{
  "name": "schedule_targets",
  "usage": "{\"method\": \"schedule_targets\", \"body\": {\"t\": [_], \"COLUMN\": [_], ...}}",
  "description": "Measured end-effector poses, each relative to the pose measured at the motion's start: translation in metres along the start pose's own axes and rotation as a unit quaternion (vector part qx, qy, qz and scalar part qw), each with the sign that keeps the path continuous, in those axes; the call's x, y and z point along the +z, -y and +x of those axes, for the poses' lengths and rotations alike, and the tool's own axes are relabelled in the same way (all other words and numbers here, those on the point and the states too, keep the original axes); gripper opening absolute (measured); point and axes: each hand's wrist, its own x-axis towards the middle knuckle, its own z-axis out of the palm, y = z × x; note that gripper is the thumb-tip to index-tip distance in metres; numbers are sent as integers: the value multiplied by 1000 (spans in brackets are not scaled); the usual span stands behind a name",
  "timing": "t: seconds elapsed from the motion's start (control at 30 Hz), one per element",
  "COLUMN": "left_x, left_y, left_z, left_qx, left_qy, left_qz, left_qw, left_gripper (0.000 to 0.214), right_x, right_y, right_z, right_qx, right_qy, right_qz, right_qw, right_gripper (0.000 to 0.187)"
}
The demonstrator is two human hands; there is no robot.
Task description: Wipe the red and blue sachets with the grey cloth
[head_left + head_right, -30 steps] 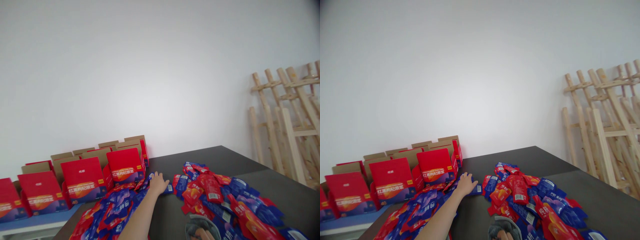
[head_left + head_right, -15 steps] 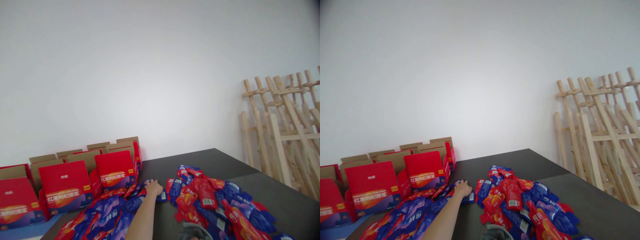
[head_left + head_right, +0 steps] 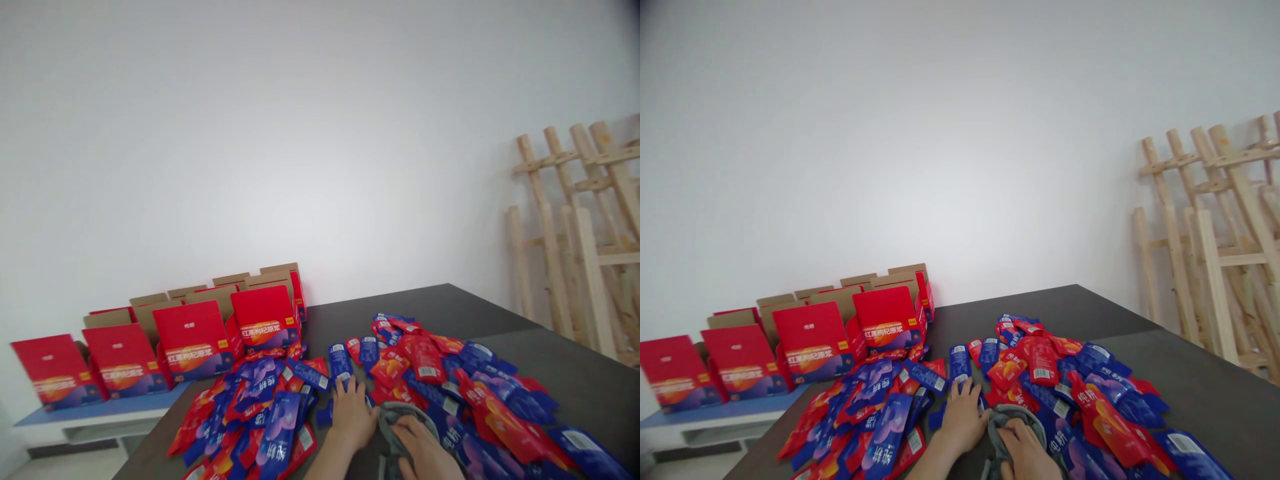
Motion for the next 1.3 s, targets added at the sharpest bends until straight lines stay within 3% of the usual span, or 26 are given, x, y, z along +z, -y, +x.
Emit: {"method": "schedule_targets", "body": {"t": [0.1, 0.17, 0.33, 0.43, 0.57, 0.67, 0.8, 0.9, 1.0, 1.07, 1.13, 1.2, 1.23, 1.3], "left_x": [-3, -14, -43, -43, -36, -36, -52, -63, -49, -27, -5, 10, 14, 16], "left_y": [-4, -5, -5, -5, -10, -16, -17, -4, 15, 28, 37, 42, 44, 46], "left_z": [-25, -22, 35, 61, 68, 62, 40, 13, -18, -38, -55, -67, -71, -74], "left_qx": [57, 56, -17, -73, -94, -62, -36, -22, -19, -38, -32, -9, 7, 48], "left_qy": [4, -4, -40, -41, -48, -48, -58, -80, -32, 56, 139, 203, 225, 251], "left_qz": [-23, -17, 19, 49, 81, 86, 58, 18, -93, -298, -462, -550, -568, -558], "left_qw": [998, 998, 999, 995, 991, 993, 996, 996, 995, 952, 875, 810, 792, 790], "left_gripper": [72, 66, 49, 52, 53, 43, 38, 30, 28, 25, 24, 34, 37, 36], "right_x": [-10, -13, -17, -20, -21, -21, -20, -22, -31, -41, -50, -51, -48, -37], "right_y": [6, 10, 18, 18, 15, 15, 15, 10, 5, 5, 11, 21, 27, 36], "right_z": [-1, -1, -2, -1, 0, 0, 1, 2, -1, -3, -7, -9, -10, -12], "right_qx": [23, 26, 27, 23, -3, -6, -17, 2, 37, 45, 23, -32, -71, -147], "right_qy": [-13, -20, -7, -4, 13, 13, 18, 9, -27, -44, -41, -27, -24, -35], "right_qz": [17, 21, 40, 39, 46, 61, 78, 91, 90, 77, 51, 11, -14, -67], "right_qw": [1000, 999, 999, 999, 999, 998, 997, 996, 995, 995, 998, 999, 997, 986], "right_gripper": [52, 54, 54, 55, 58, 58, 56, 56, 53, 53, 55, 61, 63, 60]}}
